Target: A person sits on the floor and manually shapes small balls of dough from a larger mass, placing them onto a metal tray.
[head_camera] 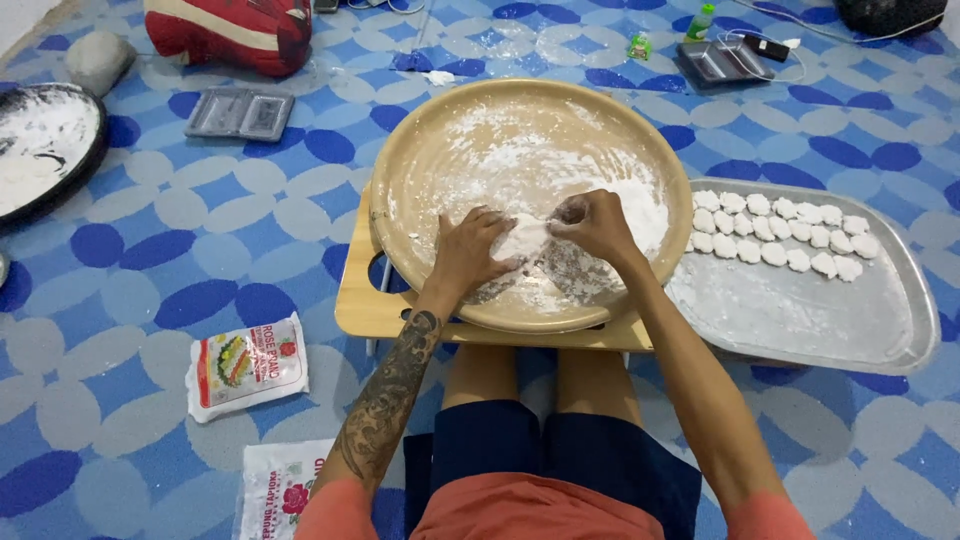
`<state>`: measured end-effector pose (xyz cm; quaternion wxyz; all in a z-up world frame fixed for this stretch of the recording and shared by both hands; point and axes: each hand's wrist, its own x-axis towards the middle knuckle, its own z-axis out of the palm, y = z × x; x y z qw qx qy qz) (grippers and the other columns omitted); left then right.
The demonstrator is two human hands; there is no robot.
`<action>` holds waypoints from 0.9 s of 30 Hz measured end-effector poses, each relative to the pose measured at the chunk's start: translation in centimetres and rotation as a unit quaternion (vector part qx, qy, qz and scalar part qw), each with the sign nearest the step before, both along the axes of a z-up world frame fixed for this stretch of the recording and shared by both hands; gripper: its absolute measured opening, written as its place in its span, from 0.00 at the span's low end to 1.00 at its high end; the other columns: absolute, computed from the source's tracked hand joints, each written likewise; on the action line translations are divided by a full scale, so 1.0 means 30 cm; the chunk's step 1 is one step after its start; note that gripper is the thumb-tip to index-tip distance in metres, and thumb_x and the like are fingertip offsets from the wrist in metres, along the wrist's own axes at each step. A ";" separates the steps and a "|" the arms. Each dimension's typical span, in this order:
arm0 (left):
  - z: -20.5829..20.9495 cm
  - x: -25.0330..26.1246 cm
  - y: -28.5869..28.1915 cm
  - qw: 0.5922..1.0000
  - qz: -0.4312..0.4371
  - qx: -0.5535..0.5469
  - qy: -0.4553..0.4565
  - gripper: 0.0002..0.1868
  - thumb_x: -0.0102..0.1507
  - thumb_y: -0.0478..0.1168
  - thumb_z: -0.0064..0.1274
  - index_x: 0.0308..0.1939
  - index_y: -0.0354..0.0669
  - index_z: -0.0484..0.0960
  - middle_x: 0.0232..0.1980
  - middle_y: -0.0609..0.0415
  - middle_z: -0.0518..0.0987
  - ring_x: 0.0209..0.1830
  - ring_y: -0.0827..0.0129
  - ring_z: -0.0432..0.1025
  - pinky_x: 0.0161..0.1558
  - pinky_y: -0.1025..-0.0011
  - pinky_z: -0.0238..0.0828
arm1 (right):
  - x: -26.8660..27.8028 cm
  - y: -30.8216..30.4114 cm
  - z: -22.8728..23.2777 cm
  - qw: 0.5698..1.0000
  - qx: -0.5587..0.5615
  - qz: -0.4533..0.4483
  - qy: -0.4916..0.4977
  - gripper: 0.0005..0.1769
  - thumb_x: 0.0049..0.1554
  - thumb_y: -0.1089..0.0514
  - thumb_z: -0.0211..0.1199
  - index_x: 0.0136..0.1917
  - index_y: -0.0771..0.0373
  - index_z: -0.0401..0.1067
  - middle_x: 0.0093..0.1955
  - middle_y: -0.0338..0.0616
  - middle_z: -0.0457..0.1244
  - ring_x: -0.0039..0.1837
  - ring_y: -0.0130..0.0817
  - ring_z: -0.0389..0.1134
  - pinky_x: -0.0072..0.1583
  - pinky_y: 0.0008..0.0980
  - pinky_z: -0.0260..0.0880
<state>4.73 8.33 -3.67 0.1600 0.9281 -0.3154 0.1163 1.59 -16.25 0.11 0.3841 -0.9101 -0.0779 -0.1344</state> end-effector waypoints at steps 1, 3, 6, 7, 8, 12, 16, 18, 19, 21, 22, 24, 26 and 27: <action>-0.006 -0.001 -0.001 1.000 -0.001 0.000 0.000 0.32 0.53 0.65 0.63 0.60 0.68 0.79 0.61 0.64 0.80 0.69 0.69 0.66 0.58 0.28 0.57 | -0.016 -0.002 0.009 1.000 0.000 -0.001 0.000 0.11 0.45 0.54 0.77 0.41 0.59 0.82 0.36 0.48 0.71 0.44 0.49 0.75 0.48 0.45 0.72; -0.013 0.011 -0.004 1.000 -0.004 -0.006 0.003 0.32 0.53 0.65 0.63 0.60 0.67 0.80 0.61 0.64 0.80 0.69 0.69 0.66 0.57 0.29 0.58 | -0.034 -0.007 0.035 1.000 0.024 0.000 0.006 0.11 0.46 0.57 0.77 0.42 0.63 0.81 0.36 0.53 0.71 0.44 0.53 0.75 0.48 0.44 0.73; 0.007 -0.003 0.001 0.999 -0.014 -0.024 0.026 0.32 0.54 0.63 0.64 0.61 0.65 0.79 0.62 0.63 0.79 0.71 0.68 0.65 0.58 0.28 0.56 | -0.076 -0.020 0.074 0.997 0.074 -0.012 0.032 0.13 0.47 0.59 0.76 0.43 0.67 0.80 0.38 0.54 0.72 0.46 0.47 0.75 0.52 0.42 0.73; -0.002 0.009 0.000 0.999 -0.016 -0.024 0.026 0.32 0.54 0.63 0.64 0.61 0.65 0.79 0.62 0.63 0.79 0.71 0.68 0.65 0.58 0.28 0.56 | -0.072 -0.013 0.074 0.997 0.074 -0.013 0.032 0.13 0.47 0.59 0.76 0.43 0.67 0.80 0.38 0.54 0.72 0.46 0.47 0.75 0.52 0.42 0.73; -0.015 0.016 -0.001 0.999 -0.017 -0.020 0.026 0.33 0.54 0.64 0.63 0.61 0.65 0.78 0.63 0.63 0.79 0.72 0.68 0.64 0.58 0.27 0.56 | -0.073 -0.006 0.071 0.995 0.093 0.002 0.046 0.14 0.48 0.60 0.77 0.45 0.69 0.80 0.40 0.56 0.72 0.48 0.48 0.75 0.53 0.43 0.73; -0.024 0.013 -0.006 0.999 -0.017 -0.020 0.032 0.35 0.53 0.65 0.63 0.62 0.64 0.78 0.65 0.62 0.77 0.73 0.67 0.62 0.58 0.25 0.55 | -0.024 0.018 0.002 0.995 0.069 0.042 0.065 0.21 0.44 0.60 0.81 0.47 0.72 0.80 0.42 0.58 0.72 0.47 0.49 0.75 0.54 0.44 0.74; -0.021 0.022 -0.009 0.999 -0.015 -0.014 0.031 0.36 0.52 0.64 0.65 0.63 0.64 0.77 0.65 0.63 0.77 0.73 0.68 0.62 0.59 0.24 0.55 | 0.012 0.053 -0.011 0.999 -0.007 0.041 0.034 0.20 0.44 0.54 0.81 0.46 0.67 0.81 0.38 0.52 0.72 0.44 0.49 0.75 0.50 0.46 0.74; -0.010 0.004 -0.005 0.999 -0.018 -0.020 0.045 0.36 0.53 0.65 0.63 0.63 0.62 0.77 0.66 0.61 0.77 0.74 0.67 0.61 0.59 0.23 0.54 | 0.016 0.056 -0.010 0.999 -0.026 0.038 0.024 0.14 0.48 0.53 0.79 0.43 0.63 0.81 0.35 0.46 0.72 0.41 0.46 0.75 0.48 0.40 0.74; -0.021 0.012 -0.004 0.999 -0.019 -0.020 0.047 0.36 0.53 0.65 0.63 0.63 0.62 0.77 0.66 0.61 0.77 0.74 0.67 0.61 0.59 0.23 0.54 | 0.020 0.049 -0.014 0.999 -0.026 0.038 0.026 0.14 0.48 0.53 0.79 0.43 0.63 0.81 0.35 0.46 0.72 0.41 0.46 0.75 0.48 0.40 0.74; -0.042 0.030 -0.006 0.999 -0.015 -0.013 0.047 0.36 0.54 0.64 0.64 0.63 0.63 0.77 0.65 0.61 0.78 0.73 0.66 0.62 0.60 0.22 0.54 | 0.026 0.033 -0.018 0.999 -0.027 0.035 0.012 0.13 0.48 0.57 0.80 0.43 0.64 0.81 0.34 0.49 0.71 0.41 0.47 0.75 0.47 0.37 0.74; -0.044 0.032 -0.009 0.999 -0.015 -0.014 0.047 0.36 0.54 0.64 0.64 0.63 0.63 0.77 0.65 0.61 0.78 0.73 0.66 0.62 0.60 0.22 0.54 | 0.032 0.009 -0.036 0.999 -0.027 0.035 0.011 0.13 0.48 0.57 0.80 0.43 0.64 0.81 0.34 0.49 0.71 0.41 0.47 0.75 0.47 0.37 0.74; -0.048 0.032 -0.007 0.999 -0.014 -0.005 0.040 0.35 0.53 0.65 0.63 0.63 0.63 0.78 0.64 0.63 0.77 0.73 0.68 0.62 0.59 0.24 0.55 | 0.043 -0.032 -0.073 0.999 0.016 0.020 0.020 0.21 0.42 0.55 0.83 0.43 0.68 0.80 0.36 0.56 0.71 0.41 0.48 0.74 0.46 0.42 0.74; -0.053 0.037 -0.003 0.999 -0.011 -0.006 0.033 0.36 0.53 0.68 0.62 0.62 0.65 0.77 0.64 0.64 0.78 0.73 0.69 0.62 0.59 0.25 0.55 | 0.031 -0.049 -0.044 0.999 0.037 0.014 0.026 0.22 0.41 0.55 0.84 0.45 0.69 0.80 0.37 0.57 0.71 0.43 0.46 0.74 0.48 0.41 0.74; -0.056 0.040 -0.004 1.000 -0.011 -0.006 0.026 0.36 0.53 0.70 0.61 0.62 0.67 0.77 0.64 0.65 0.78 0.72 0.70 0.62 0.59 0.25 0.56 | 0.025 -0.061 -0.029 0.998 0.059 0.005 0.032 0.24 0.41 0.55 0.84 0.46 0.69 0.80 0.38 0.58 0.71 0.44 0.45 0.74 0.49 0.39 0.74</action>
